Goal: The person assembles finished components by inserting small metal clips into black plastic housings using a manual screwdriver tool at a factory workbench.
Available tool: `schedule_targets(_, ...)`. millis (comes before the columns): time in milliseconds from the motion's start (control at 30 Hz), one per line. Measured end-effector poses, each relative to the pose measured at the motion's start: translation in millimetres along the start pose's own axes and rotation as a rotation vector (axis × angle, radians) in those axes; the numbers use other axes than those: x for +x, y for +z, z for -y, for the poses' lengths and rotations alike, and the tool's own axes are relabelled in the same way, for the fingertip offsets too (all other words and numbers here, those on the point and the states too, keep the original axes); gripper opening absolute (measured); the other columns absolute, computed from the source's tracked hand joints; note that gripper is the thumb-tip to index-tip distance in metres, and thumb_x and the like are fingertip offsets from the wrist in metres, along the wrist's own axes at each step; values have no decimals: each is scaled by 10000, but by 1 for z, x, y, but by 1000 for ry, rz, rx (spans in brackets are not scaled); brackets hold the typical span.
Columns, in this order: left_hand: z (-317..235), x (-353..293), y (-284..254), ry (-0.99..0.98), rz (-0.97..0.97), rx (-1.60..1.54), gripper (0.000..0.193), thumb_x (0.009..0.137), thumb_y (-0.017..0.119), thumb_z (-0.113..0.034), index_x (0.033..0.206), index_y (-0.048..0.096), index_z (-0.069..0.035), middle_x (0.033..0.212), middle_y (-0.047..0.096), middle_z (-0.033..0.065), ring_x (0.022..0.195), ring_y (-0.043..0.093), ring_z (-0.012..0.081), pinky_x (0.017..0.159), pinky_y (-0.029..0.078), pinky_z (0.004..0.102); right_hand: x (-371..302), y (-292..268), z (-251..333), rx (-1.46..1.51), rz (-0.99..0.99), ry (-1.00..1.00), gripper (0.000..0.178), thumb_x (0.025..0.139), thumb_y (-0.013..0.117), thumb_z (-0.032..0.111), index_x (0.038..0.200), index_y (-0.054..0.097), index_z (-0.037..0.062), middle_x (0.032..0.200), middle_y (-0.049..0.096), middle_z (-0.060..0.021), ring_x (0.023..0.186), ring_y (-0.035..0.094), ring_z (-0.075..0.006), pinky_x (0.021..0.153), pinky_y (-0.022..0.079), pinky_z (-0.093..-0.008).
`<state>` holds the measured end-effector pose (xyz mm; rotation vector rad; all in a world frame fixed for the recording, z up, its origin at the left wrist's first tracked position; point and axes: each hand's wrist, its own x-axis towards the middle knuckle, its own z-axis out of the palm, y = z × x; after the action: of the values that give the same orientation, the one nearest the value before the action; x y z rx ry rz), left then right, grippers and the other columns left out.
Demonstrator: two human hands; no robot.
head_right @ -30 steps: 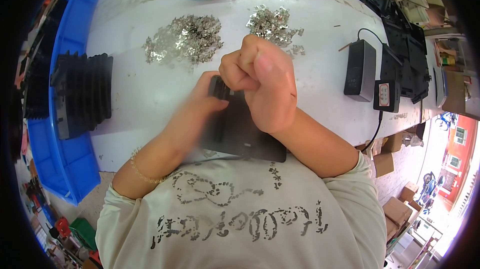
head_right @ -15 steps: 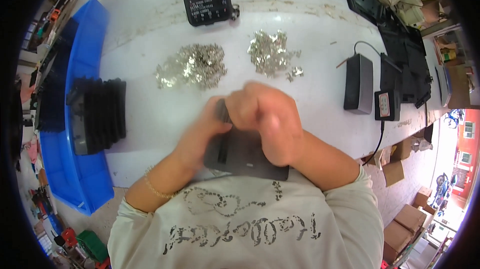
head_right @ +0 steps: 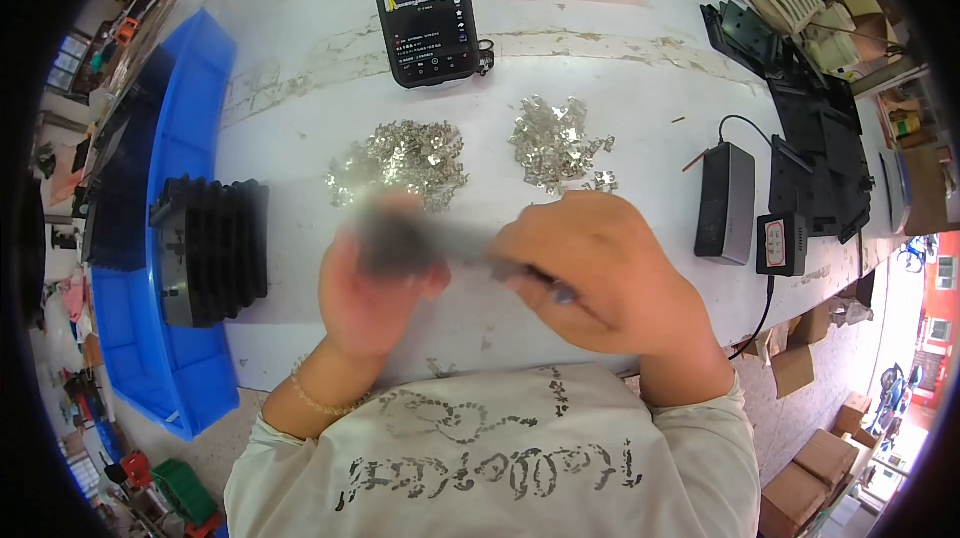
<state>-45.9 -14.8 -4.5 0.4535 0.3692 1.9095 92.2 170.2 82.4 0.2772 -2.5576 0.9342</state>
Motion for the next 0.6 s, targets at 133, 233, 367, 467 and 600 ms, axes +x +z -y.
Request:
schedule_targets(133, 19, -15, 8, 159, -354, 684, 459, 903, 542, -224, 1290, 388, -31, 1134, 533, 59, 1003, 538, 166, 877, 440, 313, -8, -8, 4, 551, -133, 355, 87, 793, 612, 32, 859, 559, 13, 705, 480, -24, 603, 444, -124, 533, 324, -261)
schedule_targets(233, 6, -13, 20, 120, -263, 768, 517, 847, 600, -94, 1309, 378, -21, 1187, 524, 66, 1077, 507, 149, 905, 422, 297, -6, -8, 0, 774, 7, 433, 126, 843, 575, 45, 953, 531, 2, 756, 452, 2, 653, 376, -79, 569, 308, -213)
schedule_targets(367, 1, -7, 28, -21, -280, 618, 539, 841, 594, -67, 1324, 358, -24, 1229, 506, 67, 1139, 472, 143, 936, 398, 295, -1, 5, -4, 586, -137, 472, 305, 852, 529, 18, 1153, 488, -9, 805, 455, -5, 681, 362, -74, 609, 315, -193)
schedule_targets(467, 4, 0, 32, -12, -303, 485, 543, 839, 583, -52, 1330, 352, -27, 1242, 499, 68, 1151, 460, 145, 969, 366, 300, 6, 14, -7, 497, -457, 393, 351, 849, 481, -18, 1200, 503, -5, 828, 484, -24, 697, 386, -90, 616, 323, -198)
schedule_targets(600, 4, 5, 31, 20, -285, 540, 562, 838, 570, -46, 1346, 329, -33, 1271, 479, 77, 1181, 438, 158, 1006, 330, 313, -2, 0, -23, 341, -276, -6, 294, 851, 433, -40, 1119, 551, -12, 835, 510, -62, 685, 412, -115, 629, 343, -219)
